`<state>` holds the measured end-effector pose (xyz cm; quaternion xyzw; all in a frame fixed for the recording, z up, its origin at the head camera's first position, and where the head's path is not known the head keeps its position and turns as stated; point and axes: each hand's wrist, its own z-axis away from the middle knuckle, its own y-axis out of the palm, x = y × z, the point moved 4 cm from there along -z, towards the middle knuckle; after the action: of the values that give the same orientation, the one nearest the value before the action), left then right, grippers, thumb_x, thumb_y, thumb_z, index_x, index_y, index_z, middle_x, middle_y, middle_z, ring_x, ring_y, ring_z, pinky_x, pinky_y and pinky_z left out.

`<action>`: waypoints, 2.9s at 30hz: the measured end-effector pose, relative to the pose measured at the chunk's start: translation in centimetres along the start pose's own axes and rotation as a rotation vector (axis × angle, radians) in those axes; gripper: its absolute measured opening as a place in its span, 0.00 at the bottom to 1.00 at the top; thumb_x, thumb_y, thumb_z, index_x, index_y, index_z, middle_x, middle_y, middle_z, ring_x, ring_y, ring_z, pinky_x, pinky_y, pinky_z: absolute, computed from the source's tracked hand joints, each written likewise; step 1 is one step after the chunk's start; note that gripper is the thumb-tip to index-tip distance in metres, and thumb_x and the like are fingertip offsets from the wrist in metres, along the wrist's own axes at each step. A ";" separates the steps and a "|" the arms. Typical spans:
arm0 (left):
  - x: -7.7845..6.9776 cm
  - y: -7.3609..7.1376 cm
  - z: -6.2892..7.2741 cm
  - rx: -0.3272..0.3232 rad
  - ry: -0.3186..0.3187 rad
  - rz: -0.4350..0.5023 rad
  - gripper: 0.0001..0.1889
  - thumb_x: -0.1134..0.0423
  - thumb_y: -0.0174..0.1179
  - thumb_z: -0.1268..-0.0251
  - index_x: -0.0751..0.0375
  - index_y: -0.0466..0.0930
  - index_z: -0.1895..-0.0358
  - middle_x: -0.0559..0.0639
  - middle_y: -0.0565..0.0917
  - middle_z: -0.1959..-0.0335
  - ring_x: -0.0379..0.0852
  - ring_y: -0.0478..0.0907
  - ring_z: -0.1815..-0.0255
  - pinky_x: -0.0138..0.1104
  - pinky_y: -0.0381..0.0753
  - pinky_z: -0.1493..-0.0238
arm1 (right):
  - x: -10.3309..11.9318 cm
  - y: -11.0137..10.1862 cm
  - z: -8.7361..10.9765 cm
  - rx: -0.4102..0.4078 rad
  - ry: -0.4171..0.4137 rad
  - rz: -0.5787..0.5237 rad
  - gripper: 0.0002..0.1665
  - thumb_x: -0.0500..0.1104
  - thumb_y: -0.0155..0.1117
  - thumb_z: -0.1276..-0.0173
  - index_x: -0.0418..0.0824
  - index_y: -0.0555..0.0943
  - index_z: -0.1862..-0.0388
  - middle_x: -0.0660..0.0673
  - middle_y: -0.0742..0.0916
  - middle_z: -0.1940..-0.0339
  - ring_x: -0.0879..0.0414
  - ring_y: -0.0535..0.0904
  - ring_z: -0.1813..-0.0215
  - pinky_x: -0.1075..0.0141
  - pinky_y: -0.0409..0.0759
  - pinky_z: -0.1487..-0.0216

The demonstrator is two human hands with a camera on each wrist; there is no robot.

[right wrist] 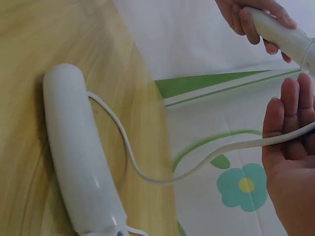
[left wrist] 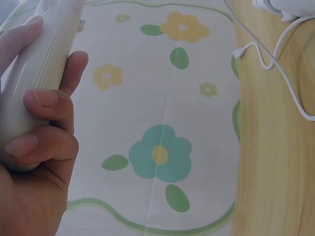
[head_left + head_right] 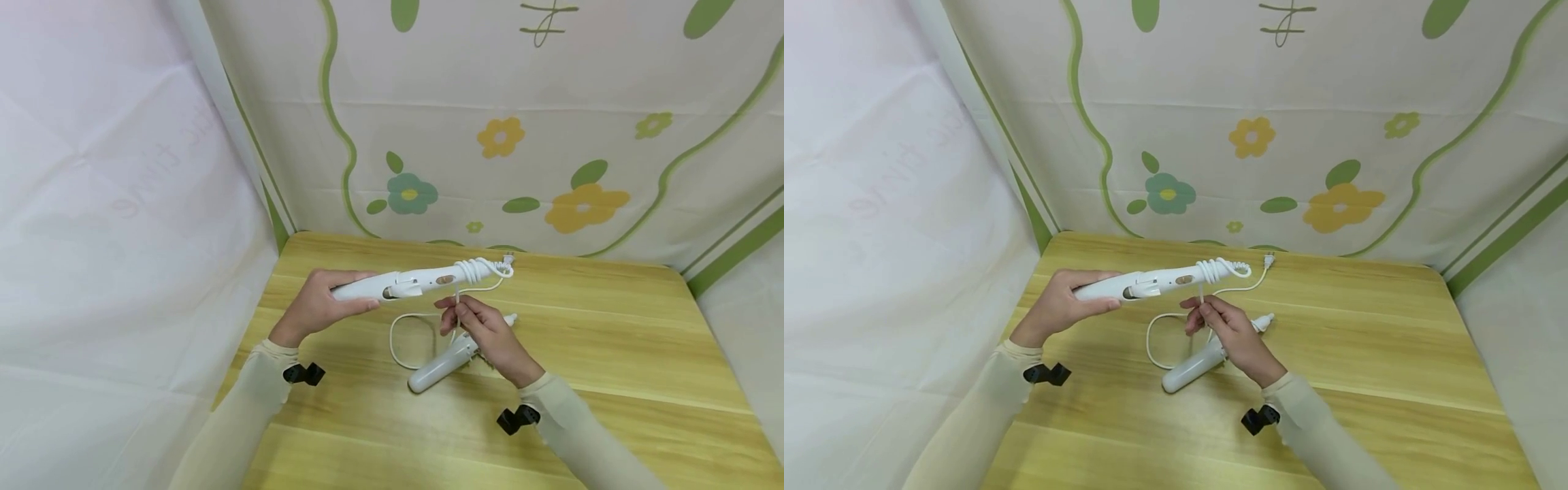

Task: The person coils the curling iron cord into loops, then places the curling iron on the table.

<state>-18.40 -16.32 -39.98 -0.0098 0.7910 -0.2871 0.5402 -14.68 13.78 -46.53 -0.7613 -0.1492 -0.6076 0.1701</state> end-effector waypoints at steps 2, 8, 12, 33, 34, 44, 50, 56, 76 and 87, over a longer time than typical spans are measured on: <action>0.0 -0.1 0.1 -0.010 -0.009 0.008 0.22 0.63 0.79 0.36 0.57 0.91 0.38 0.56 0.93 0.46 0.47 0.83 0.67 0.35 0.83 0.68 | -0.2 0.1 0.1 0.004 0.012 -0.001 0.25 0.43 0.40 0.06 0.25 0.78 0.33 0.51 0.89 0.57 0.57 0.87 0.52 0.67 0.83 0.40; 0.0 -0.7 0.2 -0.055 -0.004 0.016 0.22 0.63 0.80 0.36 0.56 0.91 0.38 0.56 0.94 0.47 0.48 0.84 0.66 0.36 0.84 0.70 | -0.7 0.4 0.3 0.000 0.010 -0.006 0.25 0.42 0.41 0.06 0.22 0.76 0.33 0.52 0.89 0.58 0.58 0.88 0.53 0.66 0.85 0.42; -0.2 -1.1 0.3 -0.092 0.014 0.035 0.22 0.65 0.80 0.37 0.56 0.92 0.39 0.56 0.94 0.50 0.45 0.84 0.69 0.35 0.83 0.72 | -1.2 0.4 0.4 -0.007 0.012 -0.005 0.24 0.42 0.42 0.06 0.24 0.77 0.32 0.51 0.89 0.59 0.58 0.87 0.53 0.66 0.84 0.43; 1.4 -2.0 0.7 -0.271 -0.017 -0.130 0.22 0.58 0.81 0.37 0.50 0.93 0.39 0.53 0.94 0.49 0.47 0.82 0.72 0.34 0.79 0.73 | 0.2 0.8 1.3 0.000 -0.075 0.148 0.17 0.35 0.44 0.08 0.33 0.82 0.44 0.44 0.80 0.71 0.57 0.77 0.68 0.68 0.79 0.60; 1.5 -1.9 0.7 -0.270 -0.012 -0.161 0.22 0.57 0.81 0.37 0.49 0.93 0.39 0.52 0.94 0.49 0.46 0.82 0.71 0.34 0.80 0.72 | 0.9 0.7 1.3 -0.009 -0.114 0.210 0.16 0.33 0.45 0.09 0.35 0.83 0.46 0.46 0.80 0.72 0.58 0.75 0.70 0.68 0.77 0.64; 1.8 -0.4 0.9 -0.095 0.051 -0.419 0.23 0.51 0.80 0.34 0.49 0.91 0.37 0.50 0.95 0.49 0.41 0.81 0.72 0.34 0.79 0.73 | 7.3 -1.9 0.8 -0.048 -0.542 0.893 0.08 0.35 0.58 0.14 0.39 0.83 0.54 0.54 0.84 0.69 0.65 0.78 0.67 0.71 0.81 0.61; 2.0 0.2 1.3 0.074 0.010 -0.386 0.23 0.49 0.79 0.34 0.46 0.91 0.37 0.47 0.94 0.47 0.38 0.83 0.67 0.34 0.83 0.66 | 8.4 -3.6 0.3 -0.064 -0.627 1.047 0.24 0.50 0.42 0.07 0.38 0.82 0.53 0.52 0.82 0.69 0.61 0.78 0.66 0.59 0.84 0.60; 2.0 0.9 1.6 0.223 0.023 -0.336 0.22 0.44 0.78 0.33 0.42 0.92 0.39 0.42 0.94 0.46 0.35 0.87 0.61 0.33 0.87 0.61 | 8.0 -4.1 0.1 -0.029 -0.622 1.038 0.23 0.50 0.43 0.08 0.38 0.82 0.49 0.50 0.86 0.64 0.59 0.82 0.62 0.55 0.87 0.54; 0.2 1.3 2.3 0.299 0.305 -0.093 0.20 0.61 0.83 0.41 0.55 0.94 0.44 0.48 0.95 0.51 0.34 0.85 0.67 0.31 0.84 0.68 | 4.0 -3.5 -0.4 0.108 -0.348 0.748 0.16 0.27 0.58 0.18 0.48 0.83 0.52 0.55 0.86 0.65 0.66 0.80 0.61 0.66 0.83 0.58; -0.2 1.2 1.3 0.073 0.278 -0.059 0.22 0.67 0.83 0.42 0.59 0.93 0.42 0.53 0.95 0.49 0.40 0.88 0.63 0.35 0.86 0.65 | 2.5 -0.3 0.1 0.134 -0.171 0.451 0.16 0.29 0.51 0.14 0.44 0.84 0.53 0.45 0.86 0.69 0.62 0.76 0.71 0.67 0.79 0.69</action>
<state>-16.84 -15.85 -40.71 0.0265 0.8465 -0.3300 0.4169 -14.21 14.17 -44.08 -0.8110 -0.0293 -0.4765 0.3382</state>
